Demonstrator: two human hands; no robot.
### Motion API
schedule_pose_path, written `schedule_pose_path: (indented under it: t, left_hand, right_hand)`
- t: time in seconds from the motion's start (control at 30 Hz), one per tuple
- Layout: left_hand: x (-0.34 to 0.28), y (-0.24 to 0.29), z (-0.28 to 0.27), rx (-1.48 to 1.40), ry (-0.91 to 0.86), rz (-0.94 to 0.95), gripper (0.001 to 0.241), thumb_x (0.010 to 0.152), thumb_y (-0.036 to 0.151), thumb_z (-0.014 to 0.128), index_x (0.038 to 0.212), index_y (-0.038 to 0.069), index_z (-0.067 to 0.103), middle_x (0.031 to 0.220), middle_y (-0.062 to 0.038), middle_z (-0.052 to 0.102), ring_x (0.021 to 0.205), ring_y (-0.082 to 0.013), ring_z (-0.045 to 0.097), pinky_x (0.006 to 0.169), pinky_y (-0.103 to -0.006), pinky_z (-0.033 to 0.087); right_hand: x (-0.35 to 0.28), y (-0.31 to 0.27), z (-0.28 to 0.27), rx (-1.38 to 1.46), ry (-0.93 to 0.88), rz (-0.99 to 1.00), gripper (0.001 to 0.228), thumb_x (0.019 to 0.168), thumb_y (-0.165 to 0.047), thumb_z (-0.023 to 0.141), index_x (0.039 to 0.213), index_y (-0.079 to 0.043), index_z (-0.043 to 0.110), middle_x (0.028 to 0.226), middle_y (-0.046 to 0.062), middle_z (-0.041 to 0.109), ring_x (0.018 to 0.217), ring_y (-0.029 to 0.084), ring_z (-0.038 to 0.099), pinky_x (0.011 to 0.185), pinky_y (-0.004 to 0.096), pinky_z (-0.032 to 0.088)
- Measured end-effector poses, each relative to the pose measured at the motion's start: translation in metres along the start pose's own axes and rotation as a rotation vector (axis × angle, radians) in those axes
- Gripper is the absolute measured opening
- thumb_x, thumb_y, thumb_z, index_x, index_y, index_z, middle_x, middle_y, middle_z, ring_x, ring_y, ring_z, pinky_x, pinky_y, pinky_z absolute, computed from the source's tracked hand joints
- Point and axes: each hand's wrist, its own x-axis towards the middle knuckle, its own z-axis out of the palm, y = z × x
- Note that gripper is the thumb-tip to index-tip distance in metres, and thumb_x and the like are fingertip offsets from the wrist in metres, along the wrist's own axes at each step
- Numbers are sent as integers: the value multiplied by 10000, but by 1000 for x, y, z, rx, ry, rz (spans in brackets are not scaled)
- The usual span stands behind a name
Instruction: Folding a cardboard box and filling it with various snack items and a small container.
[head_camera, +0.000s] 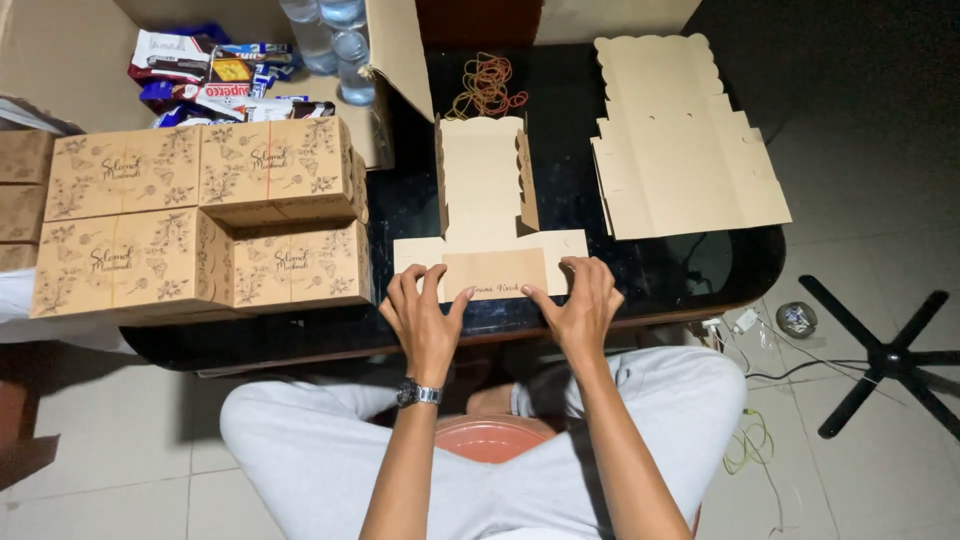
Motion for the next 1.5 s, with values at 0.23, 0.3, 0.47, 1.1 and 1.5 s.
schedule_pose_path:
  t: [0.23, 0.3, 0.47, 1.1, 1.5]
  left_hand:
    - [-1, -29, -11, 18, -62, 51, 356, 921, 303, 750, 1237, 158, 672, 1255, -31, 567, 1313, -227, 439, 1048, -482, 298]
    - [-5, -24, -17, -51, -46, 55, 338, 984, 215, 683, 1305, 119, 647, 1310, -79, 587, 1330, -245, 463, 1062, -479, 303]
    - [-11, 13, -28, -118, 47, 107, 398, 1013, 203, 619, 1370, 39, 558, 1376, -179, 516, 1341, -346, 464, 1101, -519, 310]
    - [-34, 56, 5, 220, -22, 620, 96, 926, 213, 665, 1003, 156, 659, 911, -18, 650, 1088, -194, 569, 949, -401, 370]
    - [23, 91, 4, -173, -598, 40, 350, 894, 305, 714, 1107, 31, 759, 862, -180, 751, 884, -445, 741, 727, -535, 592]
  right_hand:
    - [5, 34, -11, 2, -43, 5, 467, 786, -396, 889, 1150, -187, 684, 1183, -31, 594, 1310, 207, 519, 1009, 461, 414]
    - [8, 37, -18, 121, -103, 46, 511, 820, -349, 866, 1247, -150, 667, 1255, 33, 614, 1306, 275, 542, 1010, 504, 440]
    - [18, 29, -40, 127, -148, 216, 528, 953, -324, 741, 1376, -39, 605, 1305, 195, 620, 1265, 383, 591, 1028, 537, 478]
    - [6, 48, -15, 916, -213, 687, 322, 888, -137, 786, 1138, 31, 670, 884, 121, 721, 753, 184, 735, 638, 268, 648]
    - [0, 35, -15, 943, -307, 586, 412, 872, -80, 785, 1254, -26, 639, 936, 88, 750, 797, 124, 711, 587, 190, 583]
